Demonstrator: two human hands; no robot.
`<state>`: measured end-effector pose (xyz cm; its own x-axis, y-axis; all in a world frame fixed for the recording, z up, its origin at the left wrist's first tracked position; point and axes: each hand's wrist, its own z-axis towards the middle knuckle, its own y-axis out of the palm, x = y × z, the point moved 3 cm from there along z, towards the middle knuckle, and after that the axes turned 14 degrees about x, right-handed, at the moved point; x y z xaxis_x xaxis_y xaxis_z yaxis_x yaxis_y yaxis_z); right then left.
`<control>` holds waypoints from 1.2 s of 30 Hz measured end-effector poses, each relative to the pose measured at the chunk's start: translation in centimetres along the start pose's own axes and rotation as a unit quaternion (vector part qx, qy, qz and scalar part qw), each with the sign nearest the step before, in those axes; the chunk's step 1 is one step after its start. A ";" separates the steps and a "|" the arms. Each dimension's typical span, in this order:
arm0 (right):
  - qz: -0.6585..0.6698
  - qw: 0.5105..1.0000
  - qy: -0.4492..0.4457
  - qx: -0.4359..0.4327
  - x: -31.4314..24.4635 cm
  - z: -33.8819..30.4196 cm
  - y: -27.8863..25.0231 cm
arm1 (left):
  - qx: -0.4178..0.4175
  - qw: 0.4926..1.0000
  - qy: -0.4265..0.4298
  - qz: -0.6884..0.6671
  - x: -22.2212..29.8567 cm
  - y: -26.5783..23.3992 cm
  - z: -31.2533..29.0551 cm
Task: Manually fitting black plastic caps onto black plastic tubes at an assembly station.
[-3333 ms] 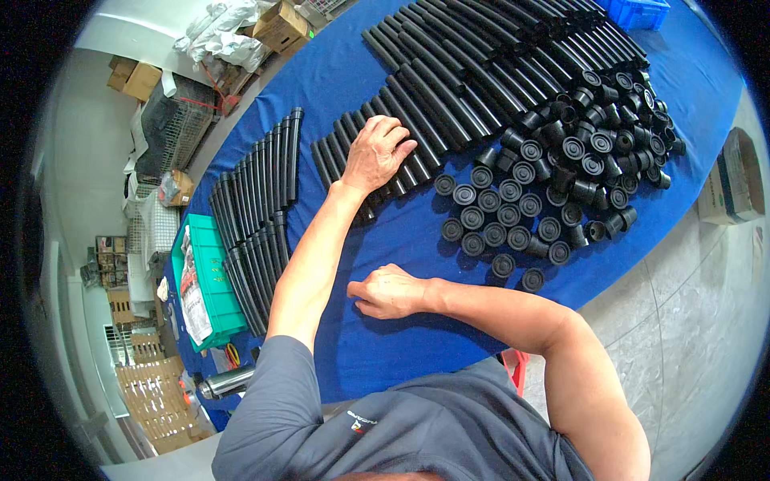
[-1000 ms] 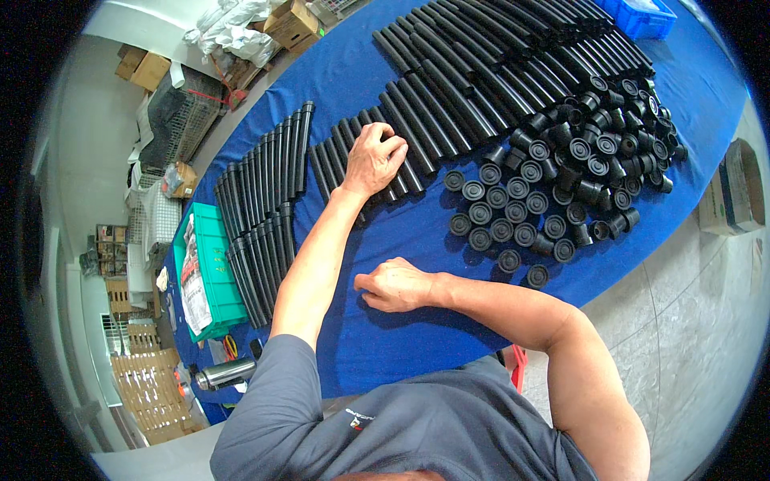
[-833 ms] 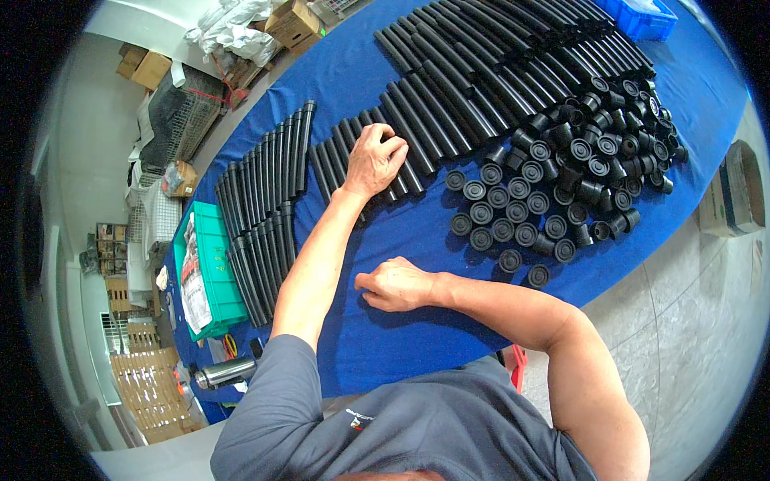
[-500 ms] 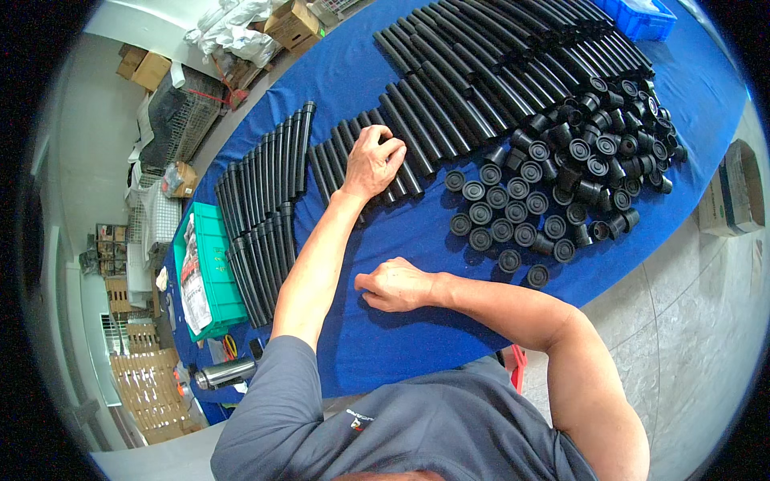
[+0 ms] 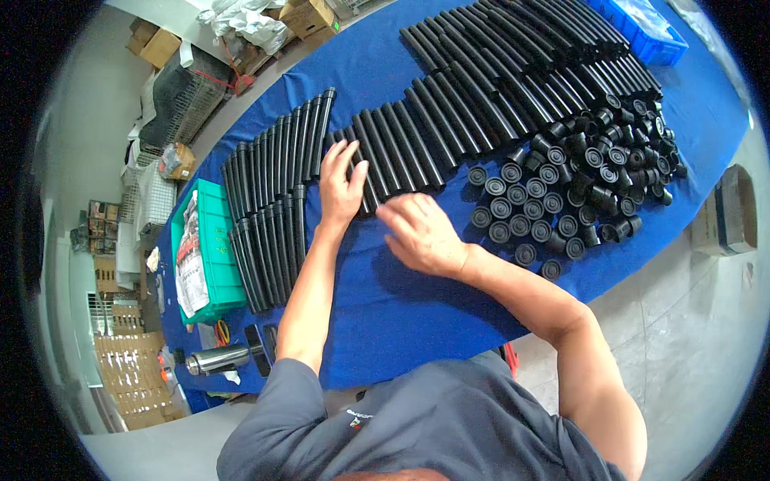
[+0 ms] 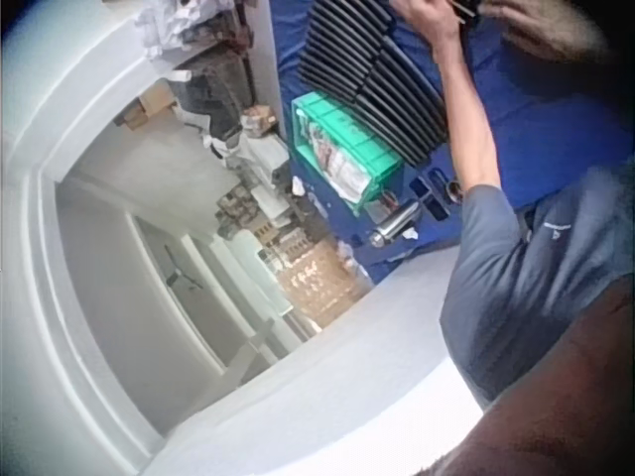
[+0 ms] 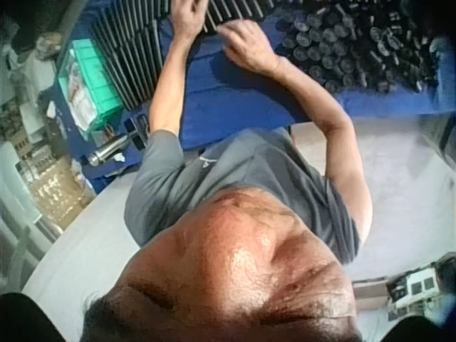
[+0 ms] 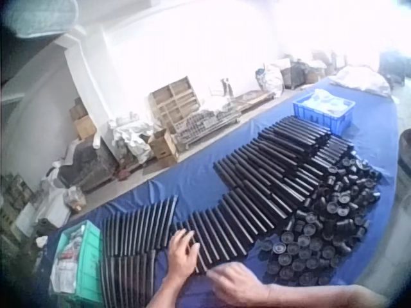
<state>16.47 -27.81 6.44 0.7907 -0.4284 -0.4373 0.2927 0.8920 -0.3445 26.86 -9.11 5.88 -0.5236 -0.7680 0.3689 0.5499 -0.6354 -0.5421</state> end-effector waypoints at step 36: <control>-0.433 0.871 0.169 -0.158 11.4 6.4 7.7 | -0.039 0.979 -0.197 -0.010 -5.2 1.8 -3.0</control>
<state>31.15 -24.87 4.09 0.1280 -0.9867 -0.1001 0.4957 0.1511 -0.8552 28.63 -6.06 0.72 -0.2325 -0.7369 0.6347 0.4821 -0.6541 -0.5829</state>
